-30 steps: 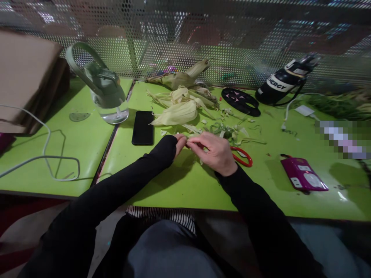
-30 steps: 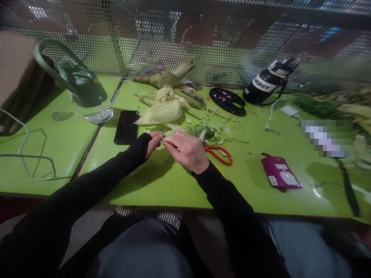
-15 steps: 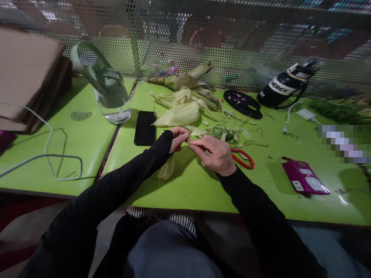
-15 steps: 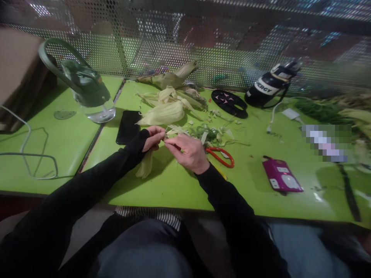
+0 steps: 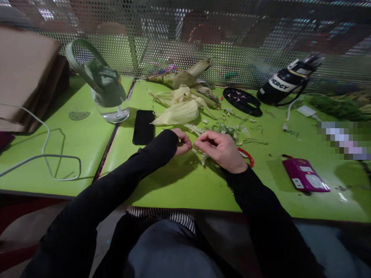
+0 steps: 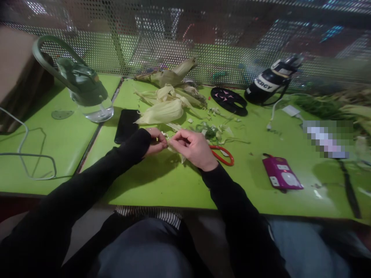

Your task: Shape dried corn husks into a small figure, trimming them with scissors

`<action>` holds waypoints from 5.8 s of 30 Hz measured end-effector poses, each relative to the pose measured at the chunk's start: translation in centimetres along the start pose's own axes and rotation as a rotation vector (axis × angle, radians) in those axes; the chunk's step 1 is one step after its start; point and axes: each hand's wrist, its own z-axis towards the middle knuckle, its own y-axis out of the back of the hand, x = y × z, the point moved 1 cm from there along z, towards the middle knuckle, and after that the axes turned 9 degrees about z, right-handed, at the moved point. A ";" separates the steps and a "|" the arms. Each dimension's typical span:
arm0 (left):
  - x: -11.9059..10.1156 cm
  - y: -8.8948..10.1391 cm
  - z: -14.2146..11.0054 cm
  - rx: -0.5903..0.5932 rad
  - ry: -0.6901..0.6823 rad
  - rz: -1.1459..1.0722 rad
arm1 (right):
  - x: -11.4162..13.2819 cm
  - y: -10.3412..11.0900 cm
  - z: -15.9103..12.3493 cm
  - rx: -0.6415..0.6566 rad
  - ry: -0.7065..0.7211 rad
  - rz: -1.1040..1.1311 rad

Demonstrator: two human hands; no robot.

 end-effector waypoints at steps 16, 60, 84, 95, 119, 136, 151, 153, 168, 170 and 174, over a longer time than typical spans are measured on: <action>-1.0 -0.1 -0.1 0.124 0.245 -0.857 | -0.7 -1.3 -0.1 -0.031 -0.073 0.367; -0.5 -0.3 -0.5 0.478 0.293 -0.852 | 1.8 1.9 -0.7 0.101 0.090 -0.005; -0.4 -1.3 0.4 0.002 0.181 -0.947 | 1.5 -1.5 -1.9 -0.198 0.440 -0.343; -0.4 -1.1 0.3 0.049 0.067 -0.897 | 1.4 -0.9 -1.3 -0.156 0.007 0.200; 0.2 -0.1 0.7 0.042 0.213 -0.886 | 0.7 -1.9 -1.2 -0.104 -0.120 0.333; -0.9 -1.3 0.2 -0.209 0.087 -0.737 | 0.3 -2.2 -0.7 -0.125 -0.103 0.343; 0.3 -1.8 0.0 -0.320 0.028 -0.484 | -0.2 -3.3 -1.0 -0.232 -0.108 0.288; 0.2 -1.7 -0.1 -0.288 0.036 -0.491 | -0.1 -3.2 -1.0 -0.234 -0.095 0.256; 0.0 -2.0 -0.5 -0.379 0.046 -0.363 | -0.1 -3.2 -0.8 -0.281 0.015 -0.027; 0.0 -2.2 -0.6 -0.407 0.035 -0.343 | 0.1 -3.1 -0.7 -0.256 0.008 -0.039; 0.4 -2.8 -0.6 -0.391 0.050 -0.331 | 0.1 -3.1 -0.5 -0.217 -0.013 -0.012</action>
